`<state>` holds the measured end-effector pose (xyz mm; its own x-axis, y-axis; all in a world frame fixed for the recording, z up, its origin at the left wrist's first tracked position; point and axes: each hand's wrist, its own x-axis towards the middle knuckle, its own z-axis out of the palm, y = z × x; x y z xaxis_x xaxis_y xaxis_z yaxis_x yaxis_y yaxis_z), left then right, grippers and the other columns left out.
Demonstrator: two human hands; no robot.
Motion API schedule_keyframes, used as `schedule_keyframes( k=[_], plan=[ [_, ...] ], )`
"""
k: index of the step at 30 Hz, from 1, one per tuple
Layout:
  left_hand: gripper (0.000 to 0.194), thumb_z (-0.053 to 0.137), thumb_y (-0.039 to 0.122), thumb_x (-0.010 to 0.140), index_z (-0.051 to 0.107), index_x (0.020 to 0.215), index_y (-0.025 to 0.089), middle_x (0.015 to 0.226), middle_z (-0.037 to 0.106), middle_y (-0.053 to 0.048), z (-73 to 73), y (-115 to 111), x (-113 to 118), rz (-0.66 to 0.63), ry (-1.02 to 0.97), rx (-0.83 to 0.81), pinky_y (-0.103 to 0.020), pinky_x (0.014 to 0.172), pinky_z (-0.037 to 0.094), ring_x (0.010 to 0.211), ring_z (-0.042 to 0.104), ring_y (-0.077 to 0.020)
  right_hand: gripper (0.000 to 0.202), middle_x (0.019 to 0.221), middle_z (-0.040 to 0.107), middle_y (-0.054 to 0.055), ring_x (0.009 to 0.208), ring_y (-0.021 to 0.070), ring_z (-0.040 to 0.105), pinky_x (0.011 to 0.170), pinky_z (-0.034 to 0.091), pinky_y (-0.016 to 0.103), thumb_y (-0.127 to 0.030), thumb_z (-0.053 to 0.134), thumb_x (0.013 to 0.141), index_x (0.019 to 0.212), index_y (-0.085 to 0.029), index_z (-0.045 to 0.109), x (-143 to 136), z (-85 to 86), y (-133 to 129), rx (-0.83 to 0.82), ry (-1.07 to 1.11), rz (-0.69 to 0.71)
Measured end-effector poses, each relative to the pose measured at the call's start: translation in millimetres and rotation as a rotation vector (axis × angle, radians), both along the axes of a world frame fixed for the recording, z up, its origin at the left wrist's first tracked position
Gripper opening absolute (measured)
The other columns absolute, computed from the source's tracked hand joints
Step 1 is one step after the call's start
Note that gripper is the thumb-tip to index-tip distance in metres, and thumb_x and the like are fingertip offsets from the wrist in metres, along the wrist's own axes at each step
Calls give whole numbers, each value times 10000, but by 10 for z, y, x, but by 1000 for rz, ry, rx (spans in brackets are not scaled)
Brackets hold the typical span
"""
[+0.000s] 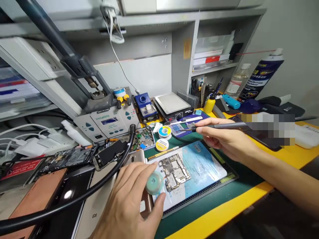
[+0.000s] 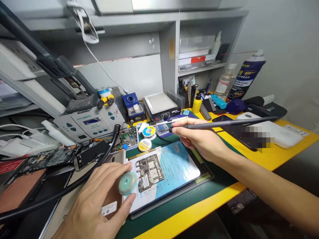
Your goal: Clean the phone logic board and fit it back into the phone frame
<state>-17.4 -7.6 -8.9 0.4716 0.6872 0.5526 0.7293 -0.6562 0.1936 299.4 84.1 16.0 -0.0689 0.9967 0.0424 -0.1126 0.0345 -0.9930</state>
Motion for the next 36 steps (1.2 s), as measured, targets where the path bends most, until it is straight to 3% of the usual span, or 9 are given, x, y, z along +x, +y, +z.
schedule_keyframes(
  k=[6,11,16,19,23,29,33,36],
  plan=[
    [396,663,181,989,593,1376,232,1075,780,-44,-56,106,-26,-1,-16,114,-327,846,662,975,766,-201,273,865,698,-20,601,92,607,505,500,199,-422,752,1116,1142,-150,737,57,157,195,-82,-37,83],
    [429,654,180,972,604,1397,210,1063,807,-59,-148,160,-76,54,-56,189,-377,841,691,950,814,-232,275,1138,767,57,874,177,750,749,675,329,-393,763,1113,1261,-163,735,-189,496,546,-24,-140,59],
    [364,665,181,978,666,1342,201,1094,831,-78,-144,173,-102,86,-133,183,-388,883,715,997,838,-250,329,1254,766,97,1002,220,774,849,697,390,-400,773,1106,1326,-160,731,-560,757,786,10,-195,28],
    [332,659,201,1015,674,1347,190,1149,832,-99,-94,162,-106,78,-185,147,-391,956,717,1078,840,-249,349,1283,762,102,1037,233,775,880,696,414,-415,768,1107,1347,-165,726,-598,707,708,12,-183,35],
    [270,654,220,1036,694,1300,176,1156,833,-98,-35,130,-69,49,-230,103,-377,990,713,1088,838,-228,338,1258,763,89,1005,224,771,853,695,400,-417,761,1110,1340,-172,723,-390,504,522,-23,-137,76],
    [266,654,181,1055,681,1319,201,1176,818,-65,74,70,81,-22,-201,71,-341,1106,649,1126,797,-176,278,956,729,5,677,114,663,590,592,242,-428,741,1128,1166,-154,730,5,184,372,-61,-25,225],
    [282,647,119,1049,673,1319,194,1127,791,-58,92,54,135,-46,-164,43,-257,1034,640,1092,773,-145,326,722,643,-69,488,66,552,431,452,170,-455,735,1131,1010,-153,712,57,56,219,-74,39,348],
    [319,675,98,1042,664,1352,172,1155,773,-77,57,33,129,-41,-144,13,-217,1010,629,1129,753,-140,280,640,722,-35,416,110,617,354,423,176,-422,849,978,981,-159,754,16,36,86,-96,68,403]
  ],
)
